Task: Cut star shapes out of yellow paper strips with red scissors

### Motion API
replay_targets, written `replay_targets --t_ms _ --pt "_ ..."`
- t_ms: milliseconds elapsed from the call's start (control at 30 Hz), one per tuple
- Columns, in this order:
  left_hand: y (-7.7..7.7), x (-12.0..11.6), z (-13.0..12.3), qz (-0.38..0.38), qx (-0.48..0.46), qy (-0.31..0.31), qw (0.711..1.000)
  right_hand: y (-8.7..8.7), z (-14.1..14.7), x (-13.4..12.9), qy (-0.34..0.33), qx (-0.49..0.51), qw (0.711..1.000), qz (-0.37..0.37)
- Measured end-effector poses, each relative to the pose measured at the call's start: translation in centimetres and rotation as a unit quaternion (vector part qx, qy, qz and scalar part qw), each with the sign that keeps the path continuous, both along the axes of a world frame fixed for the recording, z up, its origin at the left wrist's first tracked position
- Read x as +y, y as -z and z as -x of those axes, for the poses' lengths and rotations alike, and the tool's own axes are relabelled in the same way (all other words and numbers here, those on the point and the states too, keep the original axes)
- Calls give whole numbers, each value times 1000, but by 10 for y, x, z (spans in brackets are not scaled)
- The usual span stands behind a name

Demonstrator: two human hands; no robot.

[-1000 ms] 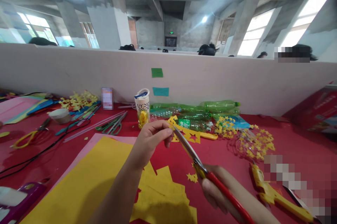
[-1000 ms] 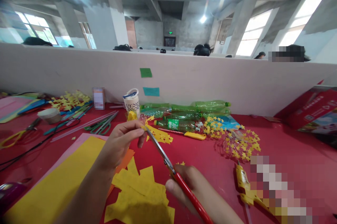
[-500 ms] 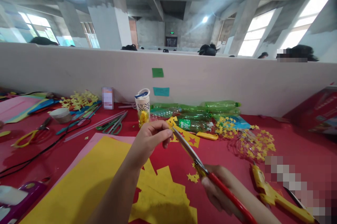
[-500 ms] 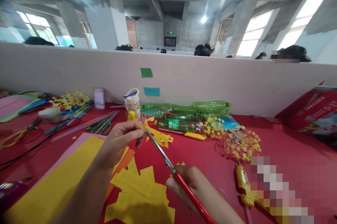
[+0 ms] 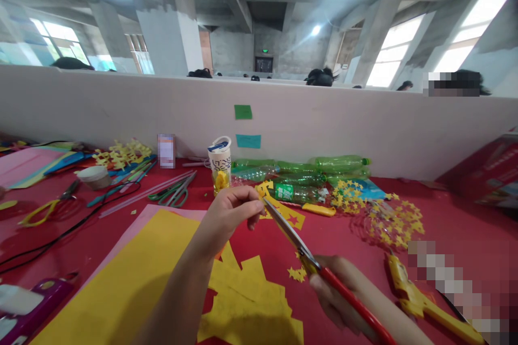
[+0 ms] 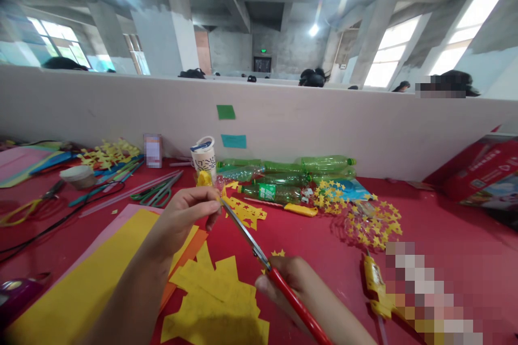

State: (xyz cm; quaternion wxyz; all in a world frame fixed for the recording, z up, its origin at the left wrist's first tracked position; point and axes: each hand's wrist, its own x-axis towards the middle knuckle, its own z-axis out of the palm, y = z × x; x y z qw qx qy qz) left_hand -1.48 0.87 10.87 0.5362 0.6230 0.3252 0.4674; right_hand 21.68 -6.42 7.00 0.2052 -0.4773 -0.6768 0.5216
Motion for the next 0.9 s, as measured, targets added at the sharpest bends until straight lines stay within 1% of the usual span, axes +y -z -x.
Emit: replay_targets --t_ms 433,500,667,767,900 --pt "0 0 -1 -3 3 -1 1000 2 -2 0 -2 8 1000 10" --pt "1 0 -1 -18 11 -11 1000 1 -2 0 -5 9 1000 10" --pt "1 0 -1 -48 5 -63 997 -3 -1 -2 -5 -4 1000 4" --pt "-1 -2 -3 -62 6 -69 996 -5 0 -2 -4 -8 1000 0" --pt "-3 -3 -8 -109 4 -88 990 -8 1 -5 -6 -6 999 -34"
